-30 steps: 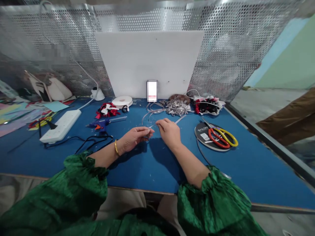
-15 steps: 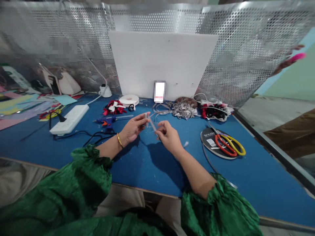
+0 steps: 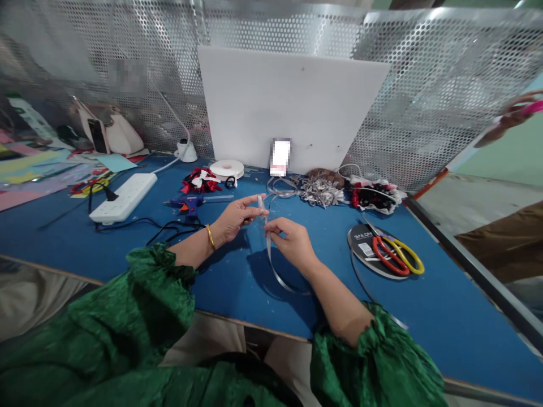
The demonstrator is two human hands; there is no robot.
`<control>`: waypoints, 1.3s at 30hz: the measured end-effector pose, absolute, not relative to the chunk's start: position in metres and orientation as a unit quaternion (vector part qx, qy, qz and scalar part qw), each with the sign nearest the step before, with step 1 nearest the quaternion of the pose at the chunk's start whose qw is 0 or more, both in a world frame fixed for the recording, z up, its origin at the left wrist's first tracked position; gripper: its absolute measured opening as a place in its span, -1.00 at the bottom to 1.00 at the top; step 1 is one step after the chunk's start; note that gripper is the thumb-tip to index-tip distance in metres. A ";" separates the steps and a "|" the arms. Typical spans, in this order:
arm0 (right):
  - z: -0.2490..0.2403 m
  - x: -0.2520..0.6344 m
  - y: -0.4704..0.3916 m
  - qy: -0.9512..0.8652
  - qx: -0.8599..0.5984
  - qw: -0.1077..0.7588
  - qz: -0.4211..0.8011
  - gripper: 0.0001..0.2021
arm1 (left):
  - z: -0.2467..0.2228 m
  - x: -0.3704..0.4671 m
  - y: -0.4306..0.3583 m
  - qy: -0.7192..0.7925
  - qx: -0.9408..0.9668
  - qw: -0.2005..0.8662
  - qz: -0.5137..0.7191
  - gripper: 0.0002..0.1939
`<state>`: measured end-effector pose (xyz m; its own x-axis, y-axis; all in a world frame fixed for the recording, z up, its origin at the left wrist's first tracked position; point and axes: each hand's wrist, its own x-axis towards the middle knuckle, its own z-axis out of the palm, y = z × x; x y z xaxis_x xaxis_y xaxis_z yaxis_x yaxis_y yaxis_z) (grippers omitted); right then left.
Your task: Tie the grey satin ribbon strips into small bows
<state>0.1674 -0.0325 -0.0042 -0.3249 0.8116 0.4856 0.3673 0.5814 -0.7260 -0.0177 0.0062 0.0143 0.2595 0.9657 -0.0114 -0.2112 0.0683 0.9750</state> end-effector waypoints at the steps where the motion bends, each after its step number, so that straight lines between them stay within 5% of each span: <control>1: -0.003 0.168 -0.034 -0.790 -0.381 0.427 0.218 -0.86 | 0.014 -0.017 0.006 0.385 0.494 0.623 0.468 -0.30; 5: 0.003 0.168 -0.040 -0.848 -0.372 0.367 0.085 -0.83 | 0.013 -0.016 0.006 0.394 0.498 0.623 0.457 -0.26; 10: 0.007 0.168 -0.042 -0.843 -0.370 0.390 0.023 -0.80 | 0.012 -0.014 0.004 0.410 0.516 0.611 0.438 -0.27; 26: 0.003 0.171 -0.028 -0.702 -0.431 0.542 0.168 -0.94 | 0.003 -0.007 -0.005 0.335 0.652 0.607 0.306 -0.34; 32: -0.006 0.169 -0.022 -0.634 -0.418 0.542 0.361 -0.83 | -0.001 -0.008 -0.004 0.307 0.689 0.594 0.279 -0.39; 39: -0.010 0.169 -0.021 -0.611 -0.442 0.548 0.363 -0.82 | 0.004 -0.007 -0.007 0.294 0.692 0.595 0.284 -0.42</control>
<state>0.1691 -0.0208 -0.0103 -0.0094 0.9375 0.3480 0.1427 0.3457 -0.9274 -0.0070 -0.0069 0.0043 0.6660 0.7447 0.0435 0.0682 -0.1189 0.9906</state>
